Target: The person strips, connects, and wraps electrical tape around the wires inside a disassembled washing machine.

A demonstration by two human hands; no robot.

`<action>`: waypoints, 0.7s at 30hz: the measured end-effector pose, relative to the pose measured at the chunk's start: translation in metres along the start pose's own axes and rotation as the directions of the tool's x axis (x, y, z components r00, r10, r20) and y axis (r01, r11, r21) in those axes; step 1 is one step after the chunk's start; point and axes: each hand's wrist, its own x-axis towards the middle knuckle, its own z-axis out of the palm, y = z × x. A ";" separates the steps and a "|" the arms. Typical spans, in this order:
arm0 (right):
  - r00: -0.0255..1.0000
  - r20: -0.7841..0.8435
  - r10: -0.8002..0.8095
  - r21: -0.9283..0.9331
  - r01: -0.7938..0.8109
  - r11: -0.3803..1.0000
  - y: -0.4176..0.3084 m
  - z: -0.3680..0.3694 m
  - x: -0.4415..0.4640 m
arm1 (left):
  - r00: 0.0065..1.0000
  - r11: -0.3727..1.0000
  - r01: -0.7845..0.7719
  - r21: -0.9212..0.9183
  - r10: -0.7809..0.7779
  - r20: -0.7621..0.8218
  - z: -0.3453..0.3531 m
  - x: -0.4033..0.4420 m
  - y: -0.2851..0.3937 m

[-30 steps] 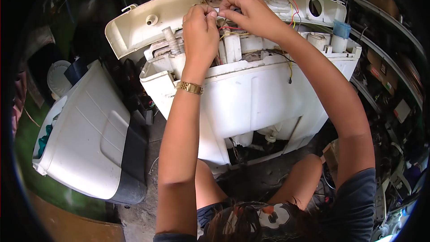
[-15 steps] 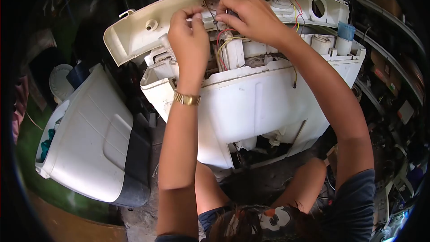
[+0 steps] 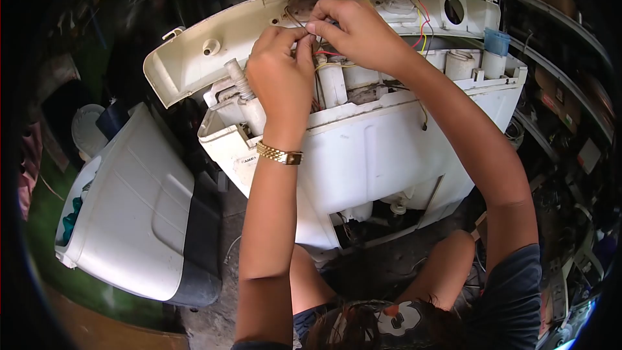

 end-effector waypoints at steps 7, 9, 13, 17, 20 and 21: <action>0.947 -0.320 0.026 0.219 0.047 0.975 -0.026 -0.033 -0.042 | 0.939 0.963 0.218 -0.158 -0.163 0.302 -0.007 0.017 -0.014; 0.905 -0.367 0.215 0.535 0.017 0.844 -0.042 -0.042 -0.096 | 0.934 0.988 0.156 0.000 -0.147 0.326 -0.016 0.018 -0.015; 0.851 -0.405 0.334 0.705 0.059 0.706 -0.044 0.023 -0.235 | 0.953 0.971 -0.200 0.132 0.162 0.257 -0.020 0.002 -0.010; 0.527 0.288 0.800 0.934 -0.338 -0.114 -0.031 0.109 -0.356 | 0.986 0.987 -0.118 -0.104 0.105 -0.130 -0.051 -0.076 0.020; 0.415 0.296 0.860 0.913 -0.386 -0.128 -0.036 0.122 -0.407 | 0.997 0.962 0.022 -0.274 -0.041 -0.066 -0.064 -0.202 0.028; 0.465 0.241 0.852 0.918 -0.395 -0.044 -0.039 0.118 -0.412 | 0.978 0.966 0.166 -0.199 -0.136 0.159 -0.064 -0.244 0.034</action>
